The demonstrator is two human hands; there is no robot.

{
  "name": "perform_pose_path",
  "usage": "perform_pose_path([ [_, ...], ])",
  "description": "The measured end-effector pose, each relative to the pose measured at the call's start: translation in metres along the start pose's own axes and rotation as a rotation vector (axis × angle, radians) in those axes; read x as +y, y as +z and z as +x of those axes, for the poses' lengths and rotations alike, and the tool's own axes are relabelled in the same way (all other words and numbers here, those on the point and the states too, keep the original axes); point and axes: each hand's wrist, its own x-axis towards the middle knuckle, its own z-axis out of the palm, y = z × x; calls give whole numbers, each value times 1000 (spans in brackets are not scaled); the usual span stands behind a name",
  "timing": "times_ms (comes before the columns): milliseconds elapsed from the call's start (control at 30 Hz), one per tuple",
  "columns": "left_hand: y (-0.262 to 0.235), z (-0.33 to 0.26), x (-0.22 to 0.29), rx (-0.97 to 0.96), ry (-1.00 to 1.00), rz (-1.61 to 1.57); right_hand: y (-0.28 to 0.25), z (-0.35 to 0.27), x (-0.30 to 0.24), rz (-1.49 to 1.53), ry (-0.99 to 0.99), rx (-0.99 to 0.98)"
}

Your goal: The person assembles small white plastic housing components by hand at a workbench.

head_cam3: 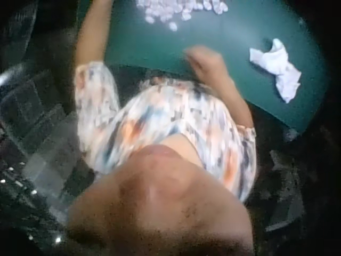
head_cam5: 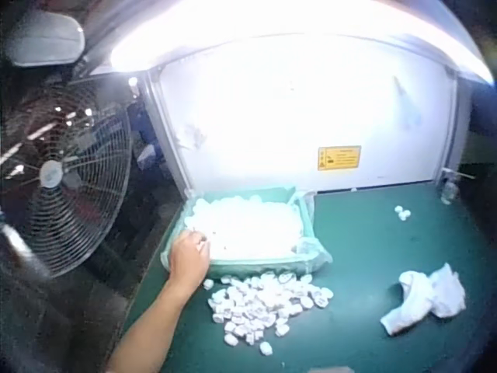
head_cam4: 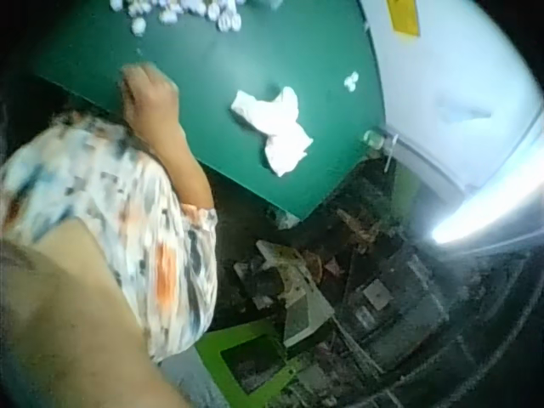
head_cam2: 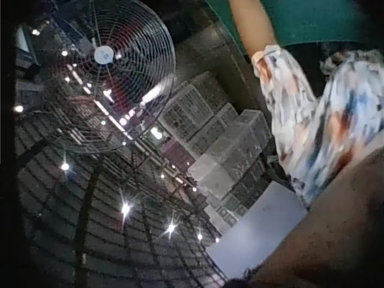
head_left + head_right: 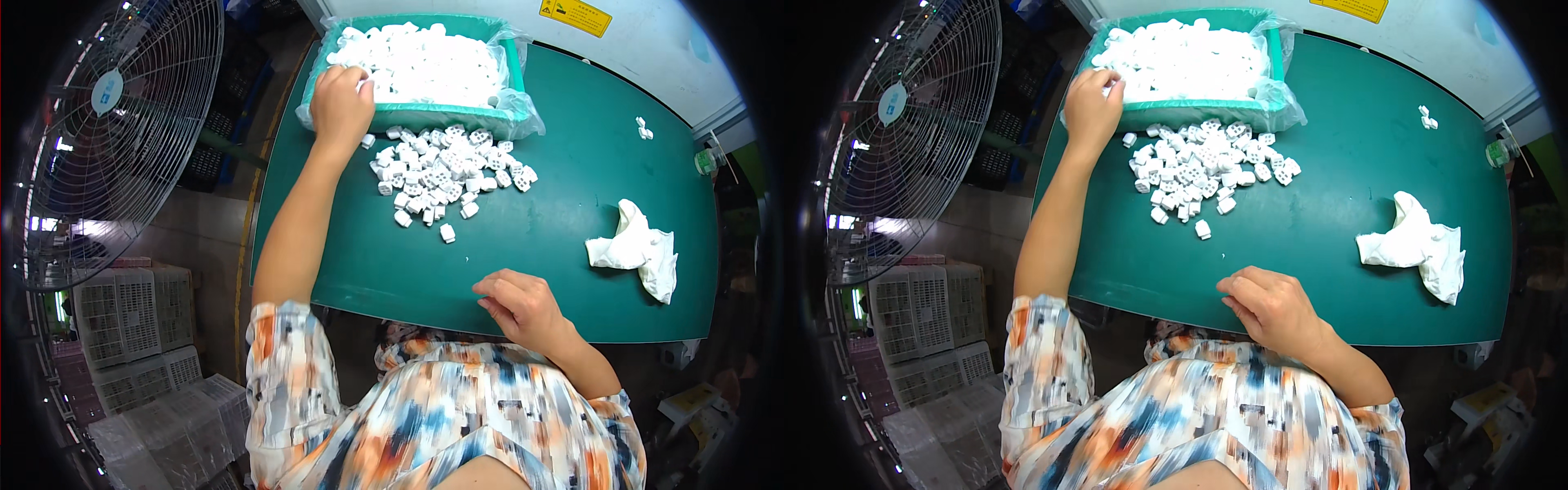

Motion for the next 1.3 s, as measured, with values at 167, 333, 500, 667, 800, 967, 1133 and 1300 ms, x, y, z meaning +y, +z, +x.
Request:
perform_pose_path([
  [167, 48, 56, -5, -314, -190, 258, -14, -16, 8, -15, 68, 71],
  [333, 53, 60, -3, -421, -279, 269, -19, -25, 16, 4, 115, 98],
  [500, 8, 0, 38, 206, 21, -313, -22, -21, 27, 29, 112, 135],
  [667, -36, -113, 120, -70, -821, -1834, -18, -1, 18, 147, 134, 218],
  [800, -40, -160, 144, -167, -1008, -2101, -4, 14, 9, 255, 143, 270],
  [967, -55, -181, 162, -94, -1039, -1984, 11, 15, 3, 405, 122, 401],
  [1133, -58, -206, 171, -147, -1026, -1808, 18, 8, 8, 64, -55, 413],
  [1300, -59, -220, 173, -2, -800, -1544, 30, -11, 14, 41, 28, 316],
])
